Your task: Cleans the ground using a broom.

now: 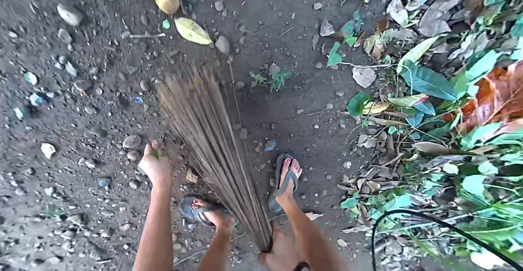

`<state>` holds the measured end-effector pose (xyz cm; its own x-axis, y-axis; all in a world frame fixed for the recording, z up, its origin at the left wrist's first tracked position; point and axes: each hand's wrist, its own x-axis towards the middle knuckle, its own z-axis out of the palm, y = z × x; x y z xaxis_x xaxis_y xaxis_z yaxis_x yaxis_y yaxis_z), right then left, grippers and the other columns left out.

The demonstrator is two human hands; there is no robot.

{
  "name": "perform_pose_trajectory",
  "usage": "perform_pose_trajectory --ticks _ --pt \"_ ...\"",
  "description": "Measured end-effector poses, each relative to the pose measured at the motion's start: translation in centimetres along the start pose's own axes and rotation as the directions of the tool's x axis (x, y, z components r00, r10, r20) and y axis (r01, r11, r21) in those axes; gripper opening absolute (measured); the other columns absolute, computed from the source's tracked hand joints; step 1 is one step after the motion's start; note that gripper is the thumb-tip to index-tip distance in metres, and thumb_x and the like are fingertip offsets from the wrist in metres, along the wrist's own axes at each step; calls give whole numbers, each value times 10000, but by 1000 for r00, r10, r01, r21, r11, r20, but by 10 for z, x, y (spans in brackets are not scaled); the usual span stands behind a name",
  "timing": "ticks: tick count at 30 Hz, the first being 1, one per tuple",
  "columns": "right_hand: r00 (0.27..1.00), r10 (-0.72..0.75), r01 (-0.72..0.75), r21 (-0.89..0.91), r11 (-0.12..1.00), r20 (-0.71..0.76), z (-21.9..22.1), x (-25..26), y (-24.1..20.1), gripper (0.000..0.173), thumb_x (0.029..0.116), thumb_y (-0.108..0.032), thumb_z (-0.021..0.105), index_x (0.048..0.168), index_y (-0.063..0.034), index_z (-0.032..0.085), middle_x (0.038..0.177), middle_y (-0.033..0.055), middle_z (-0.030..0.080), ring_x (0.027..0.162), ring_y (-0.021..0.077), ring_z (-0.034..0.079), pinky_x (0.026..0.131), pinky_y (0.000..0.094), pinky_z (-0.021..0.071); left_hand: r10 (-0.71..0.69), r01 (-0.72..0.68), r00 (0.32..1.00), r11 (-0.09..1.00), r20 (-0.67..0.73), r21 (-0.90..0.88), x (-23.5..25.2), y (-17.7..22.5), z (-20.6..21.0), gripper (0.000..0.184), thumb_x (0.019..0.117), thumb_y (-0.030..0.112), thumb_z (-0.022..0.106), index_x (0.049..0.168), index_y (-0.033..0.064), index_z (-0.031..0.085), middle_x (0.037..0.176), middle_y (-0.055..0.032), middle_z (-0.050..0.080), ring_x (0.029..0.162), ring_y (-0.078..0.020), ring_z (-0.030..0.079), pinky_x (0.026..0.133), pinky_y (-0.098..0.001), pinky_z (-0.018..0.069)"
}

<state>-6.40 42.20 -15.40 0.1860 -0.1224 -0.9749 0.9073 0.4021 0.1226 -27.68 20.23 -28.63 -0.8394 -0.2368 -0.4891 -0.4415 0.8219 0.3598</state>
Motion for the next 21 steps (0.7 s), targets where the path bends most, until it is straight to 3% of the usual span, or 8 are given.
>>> perform_pose_trajectory --ticks 2,5,7,9,11,15,18,21 --pt "998 -3 4 -15 1000 69 10 -1 -1 863 853 -238 810 1529 24 341 1290 294 632 1207 451 622 1031 608 476 365 -391 903 917 226 83 -28 59 -6 234 986 -60 531 1172 -161 630 1144 -322 675 1074 -454 671 967 -596 505" --pt "994 -23 21 24 999 111 14 -1 0 878 854 -277 801 1526 39 334 1321 293 613 1226 444 610 1035 598 476 773 -929 331 368 541 41 -42 134 72 249 923 -30 641 1158 -59 719 1128 -247 728 1081 -436 696 980 -549 535" --pt "994 -51 47 46 998 95 6 -1 3 854 844 -278 807 1496 57 368 1308 304 614 1207 451 617 1015 612 479 702 -998 -12 38 712 -54 -40 176 143 245 959 -59 577 1179 -90 680 1131 -250 717 1103 -413 687 996 -512 514" --pt "997 -54 52 35 998 53 -5 -4 6 835 834 -238 807 1477 96 392 1308 329 605 1188 470 622 986 618 487 481 -995 -90 -86 872 -56 -34 206 204 289 1008 -81 454 1236 -127 626 1279 -278 647 1265 -413 590 1098 -497 420" --pt "998 -64 64 10 998 17 -13 -3 12 825 818 -220 809 1463 104 410 1311 341 594 1174 486 623 964 629 495 384 -997 32 -52 923 56 -18 216 244 335 1022 -94 392 1291 -171 577 1487 -308 493 1455 -431 404 1229 -511 262" --pt "995 -95 96 49 994 -16 -26 -1 22 828 787 -208 824 1450 94 431 1312 355 583 1156 506 621 946 639 499 461 -863 498 180 735 472 31 217 259 493 1046 -60 320 1513 -200 246 1629 -354 209 1537 -499 167 1235 -611 151" --pt "984 -88 102 81 992 -156 -31 22 34 857 748 -274 850 1407 117 468 1253 348 615 1089 494 650 859 613 538 297 -701 711 219 638 679 32 221 254 561 1055 -43 329 1561 -161 118 1597 -400 220 1455 -556 312 1122 -660 304" --pt "967 -60 92 123 988 -247 -40 34 36 833 738 -269 858 1363 146 498 1209 358 627 1060 505 653 823 605 548 201 -605 793 154 575 781 25 217 263 439 1063 -40 319 1466 -213 285 1448 -405 425 1316 -518 488 1033 -594 414"
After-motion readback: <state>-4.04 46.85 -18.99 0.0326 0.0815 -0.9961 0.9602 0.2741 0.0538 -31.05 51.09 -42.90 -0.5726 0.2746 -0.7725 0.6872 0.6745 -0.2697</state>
